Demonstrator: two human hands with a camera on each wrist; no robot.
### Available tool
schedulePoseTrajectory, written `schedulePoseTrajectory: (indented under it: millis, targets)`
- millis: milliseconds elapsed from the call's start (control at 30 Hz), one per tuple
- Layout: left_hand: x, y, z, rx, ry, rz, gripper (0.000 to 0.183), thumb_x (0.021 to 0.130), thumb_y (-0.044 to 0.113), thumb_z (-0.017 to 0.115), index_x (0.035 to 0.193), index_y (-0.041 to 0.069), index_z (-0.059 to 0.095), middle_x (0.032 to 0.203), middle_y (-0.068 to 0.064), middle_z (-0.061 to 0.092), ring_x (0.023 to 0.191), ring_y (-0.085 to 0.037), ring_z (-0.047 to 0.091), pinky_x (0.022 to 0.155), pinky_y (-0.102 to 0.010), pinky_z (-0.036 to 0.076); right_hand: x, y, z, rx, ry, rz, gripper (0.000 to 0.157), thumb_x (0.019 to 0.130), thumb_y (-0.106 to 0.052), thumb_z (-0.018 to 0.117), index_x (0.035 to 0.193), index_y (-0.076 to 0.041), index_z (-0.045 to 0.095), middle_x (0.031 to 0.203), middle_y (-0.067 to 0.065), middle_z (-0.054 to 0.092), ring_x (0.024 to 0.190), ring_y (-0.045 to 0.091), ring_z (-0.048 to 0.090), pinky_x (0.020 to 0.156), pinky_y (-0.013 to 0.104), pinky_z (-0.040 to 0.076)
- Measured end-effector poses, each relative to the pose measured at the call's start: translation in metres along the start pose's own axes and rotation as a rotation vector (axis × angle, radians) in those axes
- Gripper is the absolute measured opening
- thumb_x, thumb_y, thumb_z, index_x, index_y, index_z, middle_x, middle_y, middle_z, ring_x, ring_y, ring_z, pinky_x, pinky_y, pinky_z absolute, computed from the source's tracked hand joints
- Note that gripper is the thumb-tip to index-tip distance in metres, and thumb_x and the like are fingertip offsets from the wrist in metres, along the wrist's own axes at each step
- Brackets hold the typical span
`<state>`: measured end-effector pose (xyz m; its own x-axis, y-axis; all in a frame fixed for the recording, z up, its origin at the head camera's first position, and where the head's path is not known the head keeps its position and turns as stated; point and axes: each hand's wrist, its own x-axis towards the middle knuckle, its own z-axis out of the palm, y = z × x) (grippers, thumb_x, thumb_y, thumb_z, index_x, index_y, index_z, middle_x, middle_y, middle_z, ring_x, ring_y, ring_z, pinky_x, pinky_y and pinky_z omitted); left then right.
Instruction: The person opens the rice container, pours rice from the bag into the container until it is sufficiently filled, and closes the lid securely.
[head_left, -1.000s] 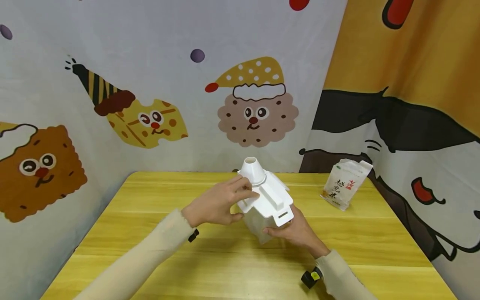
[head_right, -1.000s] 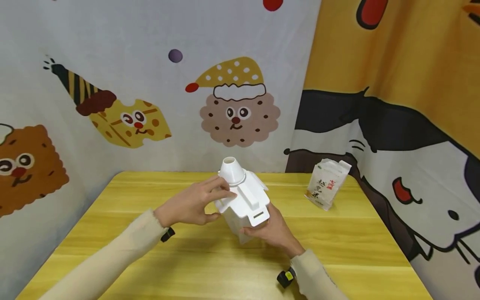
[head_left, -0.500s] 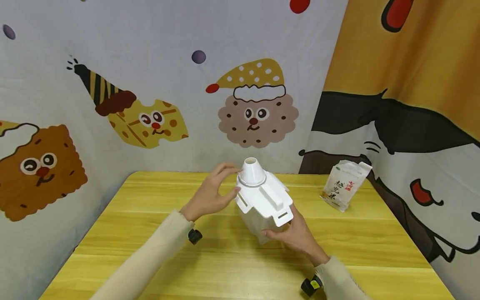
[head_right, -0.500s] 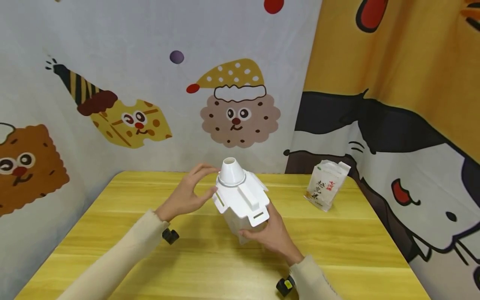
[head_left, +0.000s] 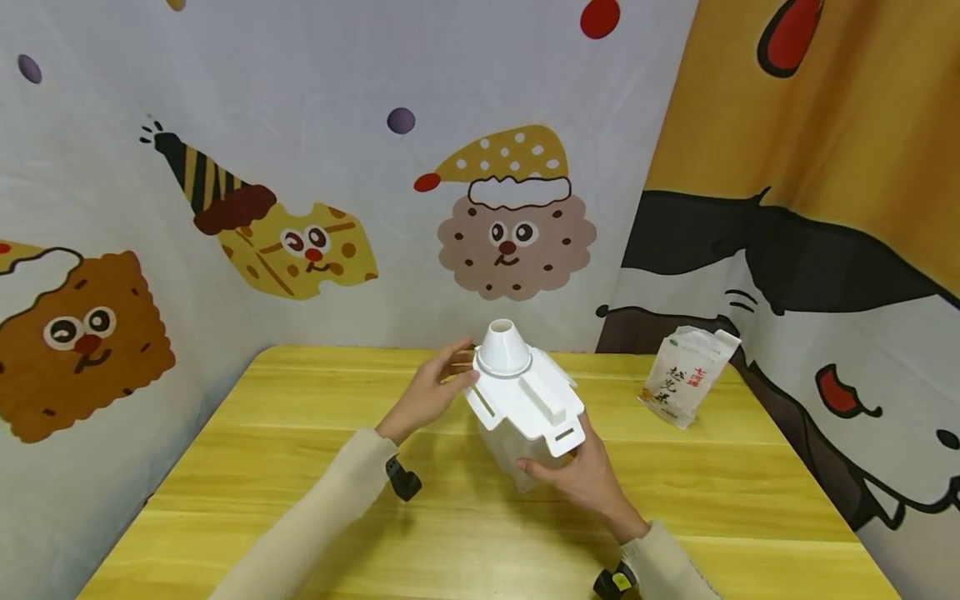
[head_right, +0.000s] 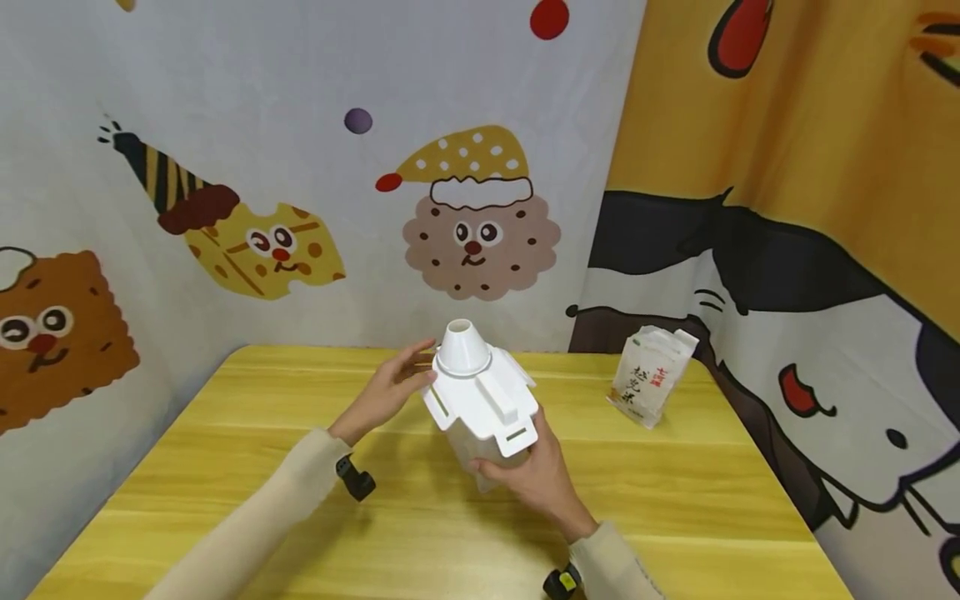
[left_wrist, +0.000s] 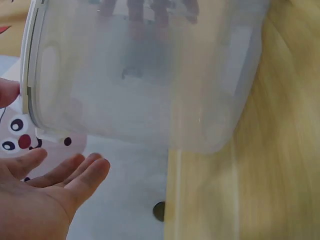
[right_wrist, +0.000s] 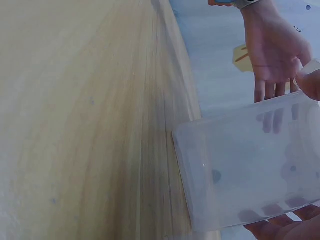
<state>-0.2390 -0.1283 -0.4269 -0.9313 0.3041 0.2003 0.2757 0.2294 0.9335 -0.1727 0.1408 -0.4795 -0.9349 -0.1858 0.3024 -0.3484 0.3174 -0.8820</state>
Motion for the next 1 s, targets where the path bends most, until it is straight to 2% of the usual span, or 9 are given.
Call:
schedulePoseTrajectory:
  millis: [167, 333, 500, 800, 1000]
  targets:
    - [0.0, -0.005, 0.003, -0.103, -0.009, -0.086, 0.058, 0.105, 0.028, 0.058, 0.158, 0.012, 0.038, 0.145, -0.02, 0.058, 0.131, -0.035, 0.059, 0.108, -0.046, 0.054, -0.001, -0.002, 0.003, -0.001, -0.005, 0.032, 0.096, 0.069, -0.027, 0.097, 0.147, -0.025, 0.041, 0.136, -0.003, 0.059, 0.121, 0.019, 0.058, 0.102, 0.042, 0.051]
    - [-0.002, -0.004, 0.005, -0.118, 0.013, -0.074, 0.056, 0.105, 0.026, 0.058, 0.156, 0.01, 0.041, 0.143, -0.02, 0.06, 0.129, -0.034, 0.061, 0.106, -0.044, 0.055, 0.0, -0.001, 0.001, 0.002, -0.018, 0.002, 0.096, 0.07, -0.026, 0.097, 0.148, -0.027, 0.041, 0.136, -0.004, 0.059, 0.121, 0.015, 0.058, 0.1, 0.033, 0.053]
    - [-0.007, 0.0, 0.007, -0.097, 0.048, -0.05, 0.051, 0.105, 0.022, 0.059, 0.152, 0.008, 0.045, 0.14, -0.021, 0.061, 0.127, -0.035, 0.062, 0.102, -0.043, 0.057, 0.003, 0.001, -0.005, 0.018, -0.068, -0.042, 0.094, 0.071, -0.023, 0.096, 0.148, -0.029, 0.041, 0.137, -0.004, 0.057, 0.121, 0.013, 0.058, 0.1, 0.03, 0.053]
    - [-0.022, 0.006, 0.016, -0.04, 0.171, -0.099, 0.047, 0.102, 0.025, 0.065, 0.146, 0.015, 0.053, 0.132, -0.015, 0.066, 0.124, -0.032, 0.063, 0.101, -0.045, 0.056, 0.012, 0.009, -0.018, 0.028, -0.174, -0.033, 0.091, 0.072, -0.017, 0.095, 0.146, -0.019, 0.041, 0.137, 0.005, 0.058, 0.119, 0.012, 0.059, 0.099, 0.027, 0.054]
    - [-0.031, 0.01, 0.023, -0.001, 0.23, -0.082, 0.049, 0.1, 0.024, 0.067, 0.144, 0.008, 0.052, 0.129, -0.018, 0.067, 0.121, -0.036, 0.064, 0.102, -0.049, 0.056, 0.022, 0.017, -0.027, -0.002, -0.249, -0.107, 0.09, 0.073, -0.017, 0.094, 0.148, -0.02, 0.042, 0.14, 0.004, 0.058, 0.123, 0.007, 0.057, 0.106, 0.023, 0.048]
